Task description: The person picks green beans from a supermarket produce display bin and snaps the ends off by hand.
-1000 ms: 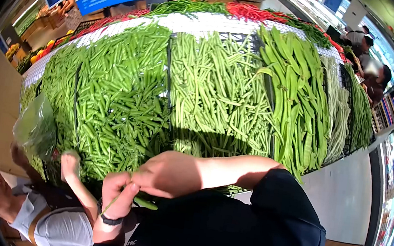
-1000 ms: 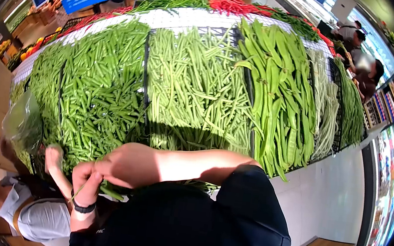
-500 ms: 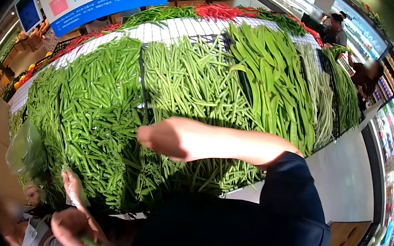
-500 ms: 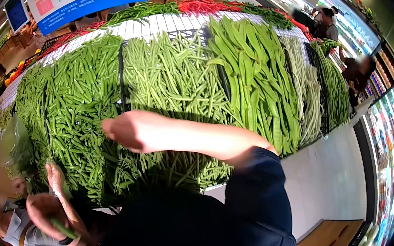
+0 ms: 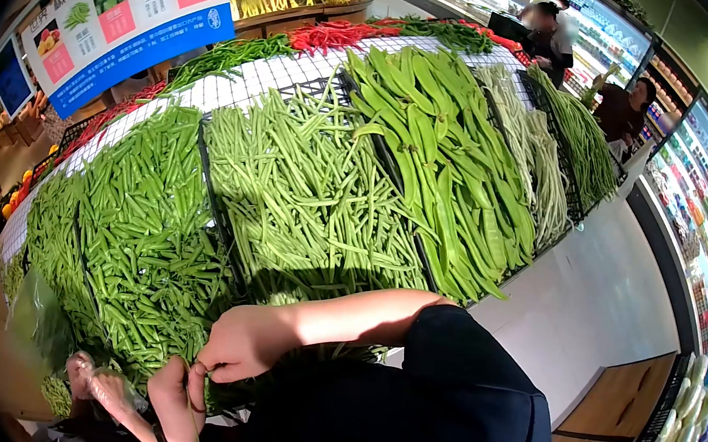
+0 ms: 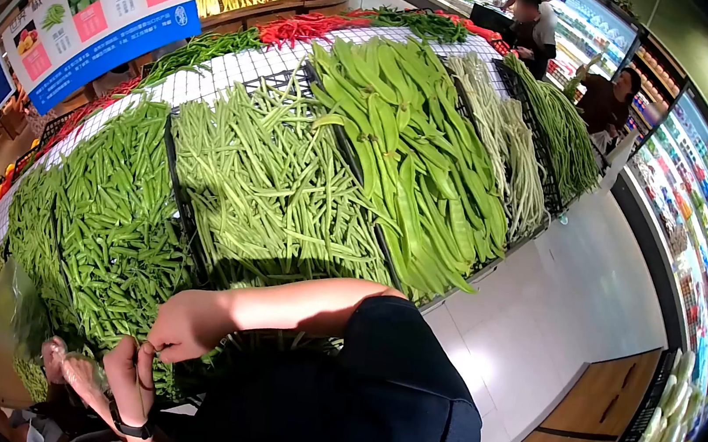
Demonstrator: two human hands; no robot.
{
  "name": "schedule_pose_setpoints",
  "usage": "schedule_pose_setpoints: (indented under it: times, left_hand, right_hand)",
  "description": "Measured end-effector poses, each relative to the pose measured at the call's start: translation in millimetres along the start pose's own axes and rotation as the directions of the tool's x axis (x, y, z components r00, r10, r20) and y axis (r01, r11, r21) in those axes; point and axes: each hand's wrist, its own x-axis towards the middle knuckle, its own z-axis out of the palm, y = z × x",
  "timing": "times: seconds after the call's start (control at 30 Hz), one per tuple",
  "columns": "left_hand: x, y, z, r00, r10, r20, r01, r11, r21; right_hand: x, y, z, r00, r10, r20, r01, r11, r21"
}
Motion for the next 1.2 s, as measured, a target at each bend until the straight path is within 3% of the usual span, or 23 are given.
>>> schedule_pose_setpoints:
  times: [0.07, 0.13, 0.2, 0.33, 0.4, 0.43, 0.47, 0.5, 0.53, 0.6, 0.7, 0.73, 0.77, 0.8, 0.83, 0.87, 0.9, 0.93, 0.97, 1.0, 1.07, 1.13, 1.2]
  left_hand:
    - [-3, 5, 11, 0.996, 0.037, -0.080, -0.037, 0.999, 0.002]
    - [-5, 10, 12, 0.979, -0.166, -0.116, 0.132, 0.957, -0.259]
    - [-6, 4, 5, 0.989, -0.118, -0.091, 0.090, 0.961, -0.263]
    - [-17, -5, 4, 0.994, 0.032, 0.107, -0.007, 0.973, -0.230]
    - [-21, -4, 4, 0.980, 0.079, 0.185, 0.025, 0.866, -0.500]
    - [-24, 5, 5, 0.989, 0.004, 0.149, 0.088, 0.794, -0.601]
    - [-31, 3, 9, 0.989, 0.003, 0.147, 0.087, 0.795, -0.600]
    - [-37, 1, 15, 0.991, -0.080, 0.111, 0.136, 0.649, -0.748]
    - [-42, 0, 19, 0.982, -0.166, 0.090, 0.159, 0.472, -0.867]
    - [-48, 2, 20, 0.979, -0.195, 0.055, 0.134, 0.419, -0.898]
    - [-58, 0, 20, 0.956, -0.244, 0.165, 0.229, 0.260, -0.938]
    - [-76, -29, 32, 0.980, -0.197, -0.012, 0.056, 0.333, -0.941]
    - [-60, -5, 2, 0.987, -0.128, -0.101, -0.105, -0.021, -0.994]
    - [-46, 15, -32, 0.974, -0.090, -0.206, -0.225, -0.376, -0.899]
    - [-44, 18, -45, 0.936, -0.157, -0.315, -0.349, -0.294, -0.890]
    - [-50, 15, -55, 0.870, -0.231, -0.436, -0.479, -0.184, -0.858]
    - [-76, -23, -47, 0.877, -0.295, -0.379, -0.416, -0.075, -0.906]
    - [-85, -25, -37, 0.842, -0.439, -0.315, -0.288, 0.129, -0.949]
    - [-79, -21, -30, 0.866, -0.464, -0.188, -0.173, 0.075, -0.982]
    - [-69, -13, -24, 0.875, -0.480, -0.058, -0.057, 0.018, -0.998]
    - [-55, -23, -9, 0.880, -0.475, -0.028, 0.073, 0.194, -0.978]
    - [-49, -32, 4, 0.803, -0.585, 0.113, 0.115, -0.034, -0.993]
    - [-55, -45, 14, 0.786, -0.585, 0.200, 0.130, -0.159, -0.979]
  right_hand:
    - [2, -9, 2, 0.999, 0.031, 0.027, -0.027, 0.986, -0.165]
    - [3, -8, 11, 0.998, -0.015, -0.069, 0.009, 0.996, -0.093]
    - [2, -4, 15, 0.994, -0.083, -0.066, 0.080, 0.996, -0.051]
    - [-8, -10, 14, 0.999, -0.012, 0.053, 0.016, 0.998, -0.064]
    - [-8, -17, 15, 0.995, -0.030, 0.094, 0.034, 0.999, -0.040]
    - [-7, -20, 14, 0.992, -0.106, 0.076, 0.102, 0.994, 0.048]
    - [-6, -23, 13, 0.982, -0.179, 0.051, 0.171, 0.976, 0.135]
    - [-5, -26, 16, 0.979, -0.200, 0.022, 0.186, 0.942, 0.281]
    - [-4, -29, 17, 0.979, -0.203, 0.025, 0.188, 0.942, 0.277]
    - [-3, -35, 17, 0.981, -0.186, -0.050, 0.188, 0.872, 0.452]
    - [-3, -34, 19, 0.973, -0.227, 0.050, 0.182, 0.878, 0.442]
    - [-5, -29, 15, 0.972, -0.229, 0.052, 0.183, 0.877, 0.443]
    - [-8, -20, 6, 0.951, -0.292, 0.103, 0.200, 0.832, 0.517]
    - [-11, -15, -3, 0.923, -0.357, 0.142, 0.212, 0.782, 0.586]
    - [-23, -17, -11, 0.989, -0.139, 0.043, 0.074, 0.735, 0.674]
    - [-29, -7, -21, 0.995, 0.063, 0.075, -0.096, 0.750, 0.655]
    - [-31, 11, -21, 0.981, 0.192, -0.003, -0.147, 0.758, 0.636]
    - [-30, 35, -28, 0.936, 0.343, 0.077, -0.339, 0.821, 0.460]
    - [-25, 45, -15, 0.838, 0.544, -0.050, -0.412, 0.689, 0.596]
    - [-15, 60, -26, 0.691, 0.673, 0.263, -0.592, 0.318, 0.740]
    - [-14, 105, -17, 0.613, 0.654, 0.442, -0.706, 0.204, 0.678]
    - [0, 136, -21, 0.604, 0.617, 0.504, -0.796, 0.446, 0.408]
    - [44, 146, -48, 0.677, 0.669, 0.307, -0.736, 0.631, 0.247]
